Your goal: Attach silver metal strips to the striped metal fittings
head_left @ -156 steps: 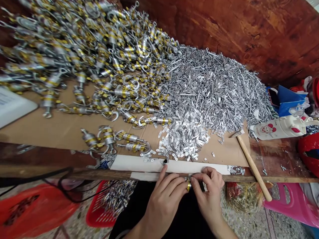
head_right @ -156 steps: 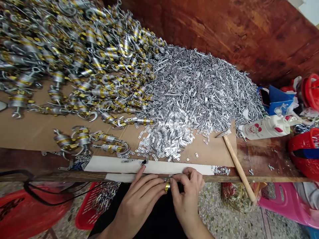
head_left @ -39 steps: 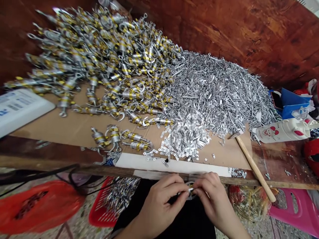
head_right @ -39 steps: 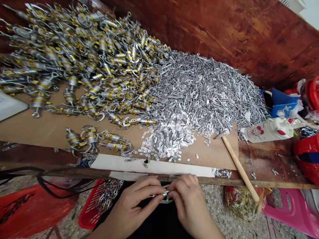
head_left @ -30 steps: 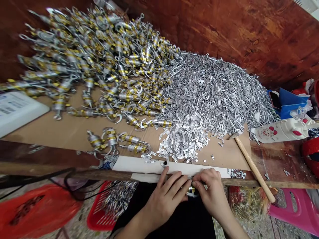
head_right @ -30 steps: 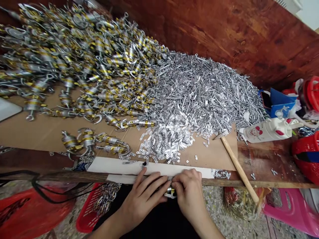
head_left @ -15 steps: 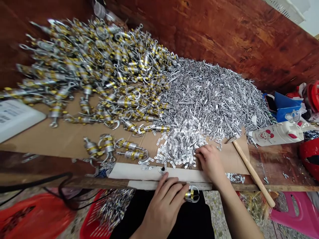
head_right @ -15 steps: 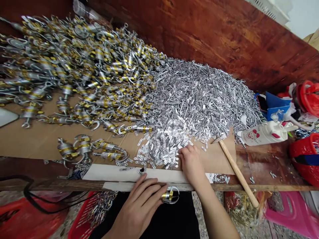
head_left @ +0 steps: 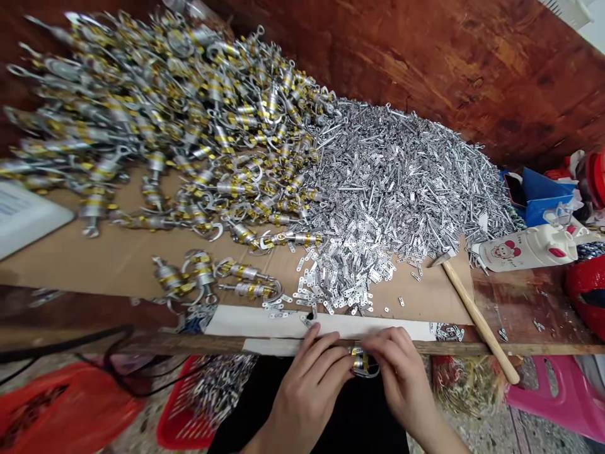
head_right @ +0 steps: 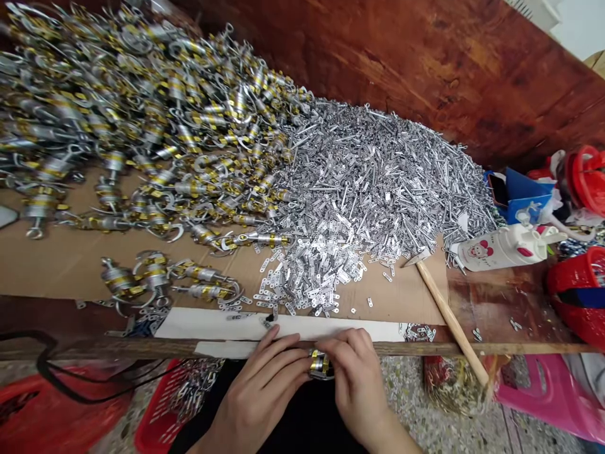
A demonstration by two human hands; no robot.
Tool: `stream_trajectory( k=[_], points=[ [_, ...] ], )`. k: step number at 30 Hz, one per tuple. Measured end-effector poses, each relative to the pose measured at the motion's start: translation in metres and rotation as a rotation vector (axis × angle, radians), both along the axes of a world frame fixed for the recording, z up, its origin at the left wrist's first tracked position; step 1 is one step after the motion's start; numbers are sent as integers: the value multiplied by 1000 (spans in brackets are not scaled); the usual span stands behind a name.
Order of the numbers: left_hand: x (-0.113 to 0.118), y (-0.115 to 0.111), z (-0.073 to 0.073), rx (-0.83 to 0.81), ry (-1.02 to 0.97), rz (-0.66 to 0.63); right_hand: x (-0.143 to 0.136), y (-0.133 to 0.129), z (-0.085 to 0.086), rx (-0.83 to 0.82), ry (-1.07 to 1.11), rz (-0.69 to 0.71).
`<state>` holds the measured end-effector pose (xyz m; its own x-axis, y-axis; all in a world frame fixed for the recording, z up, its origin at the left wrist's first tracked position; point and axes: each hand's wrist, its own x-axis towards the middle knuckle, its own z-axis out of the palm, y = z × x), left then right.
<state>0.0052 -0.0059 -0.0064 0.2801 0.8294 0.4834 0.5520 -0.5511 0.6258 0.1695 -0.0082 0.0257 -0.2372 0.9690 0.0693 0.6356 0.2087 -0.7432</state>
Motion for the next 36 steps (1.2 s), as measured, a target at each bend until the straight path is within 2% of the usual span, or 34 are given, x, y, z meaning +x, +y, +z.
stream_trajectory(
  k=[4, 11, 17, 20, 22, 24, 26, 27, 28, 30, 32, 34, 36],
  points=[
    [0, 0, 1, -14, -9, 10, -11, -8, -8, -36, 46, -212],
    [2, 0, 2, -27, -19, 18, -15, -14, -19, -3, -314, -338],
    [0, 0, 2, -22, -10, 14, -13, -2, -10, -167, -290, -266],
    [0, 0, 1, -16, -7, 9, -10, 1, -9, -182, -236, -274],
    [1, 0, 1, -19, -3, 9, 5, 8, -8, -151, -175, -280],
    [1, 1, 2, -23, -5, 13, 34, 24, -9, -45, -170, -399],
    [1, 1, 3, -23, -16, 17, 71, 46, -11, 147, -355, -686],
    [1, 1, 3, -21, -26, 19, 89, 58, -13, 176, -488, -783],
    [2, 2, 3, -22, -32, 18, 106, 69, -15, 144, -581, -804],
    [2, 2, 3, -29, -37, 16, 128, 84, -16, 71, -662, -750],
    [2, 2, 3, -32, -40, 16, 131, 86, -14, 70, -653, -697],
    [2, 2, 3, -32, -42, 21, 117, 72, -7, 112, -591, -658],
    [2, 2, 4, -37, -36, 20, 91, 47, 3, 87, -486, -516]
  ],
)
